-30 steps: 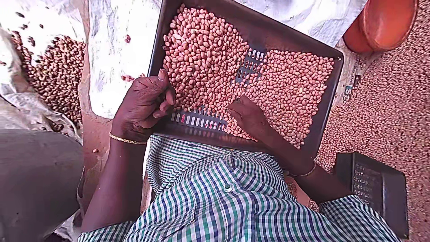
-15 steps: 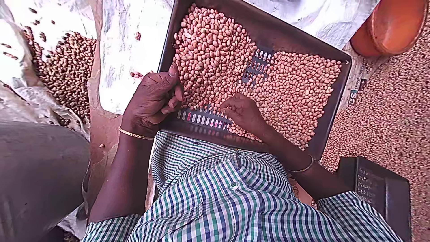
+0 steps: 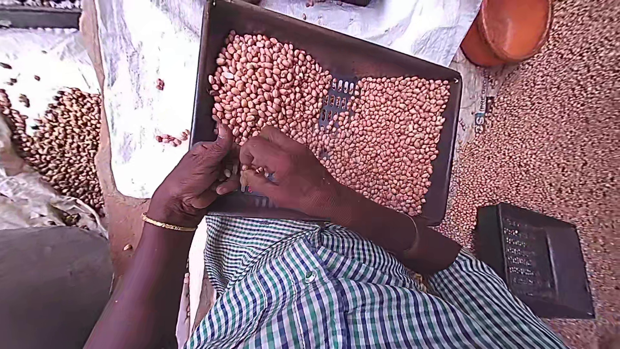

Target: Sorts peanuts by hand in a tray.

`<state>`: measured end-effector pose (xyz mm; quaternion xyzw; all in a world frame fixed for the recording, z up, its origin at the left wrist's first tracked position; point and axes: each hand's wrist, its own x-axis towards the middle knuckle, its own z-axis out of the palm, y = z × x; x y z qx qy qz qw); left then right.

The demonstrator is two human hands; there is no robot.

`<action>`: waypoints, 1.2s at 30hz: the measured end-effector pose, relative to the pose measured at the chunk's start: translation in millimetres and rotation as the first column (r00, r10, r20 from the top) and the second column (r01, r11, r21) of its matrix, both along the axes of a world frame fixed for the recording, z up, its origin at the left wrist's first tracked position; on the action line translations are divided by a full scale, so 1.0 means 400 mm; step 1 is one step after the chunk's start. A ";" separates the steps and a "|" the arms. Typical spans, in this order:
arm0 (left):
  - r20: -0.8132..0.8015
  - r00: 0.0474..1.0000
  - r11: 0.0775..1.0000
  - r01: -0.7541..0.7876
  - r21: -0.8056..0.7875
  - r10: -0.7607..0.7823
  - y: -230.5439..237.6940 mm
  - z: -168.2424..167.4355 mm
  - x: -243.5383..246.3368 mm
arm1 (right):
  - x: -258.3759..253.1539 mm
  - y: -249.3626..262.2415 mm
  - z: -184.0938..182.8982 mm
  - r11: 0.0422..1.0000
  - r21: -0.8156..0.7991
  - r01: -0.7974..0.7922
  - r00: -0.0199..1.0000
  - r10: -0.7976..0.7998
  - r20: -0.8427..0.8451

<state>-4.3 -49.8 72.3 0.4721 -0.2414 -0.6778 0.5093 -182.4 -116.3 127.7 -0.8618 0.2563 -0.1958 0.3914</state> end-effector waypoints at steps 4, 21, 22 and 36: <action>-0.051 0.998 1.000 0.026 0.014 -0.025 0.005 -0.010 0.011 | -0.018 -0.079 -0.032 0.978 -0.201 0.050 0.997 -0.037 0.066; -0.177 0.972 0.965 -0.186 -0.187 0.153 0.013 -0.009 0.021 | -0.022 -0.096 -0.141 0.955 -0.203 -0.217 0.975 0.224 0.011; -0.172 0.972 0.963 -0.193 -0.188 0.161 0.014 -0.007 0.021 | -0.024 -0.088 -0.156 0.936 -0.252 -0.246 0.968 0.250 -0.015; -0.227 0.954 0.946 -0.246 -0.211 0.197 0.015 -0.004 0.019 | -0.048 -0.058 -0.141 0.980 -0.134 -0.149 0.989 0.147 -0.026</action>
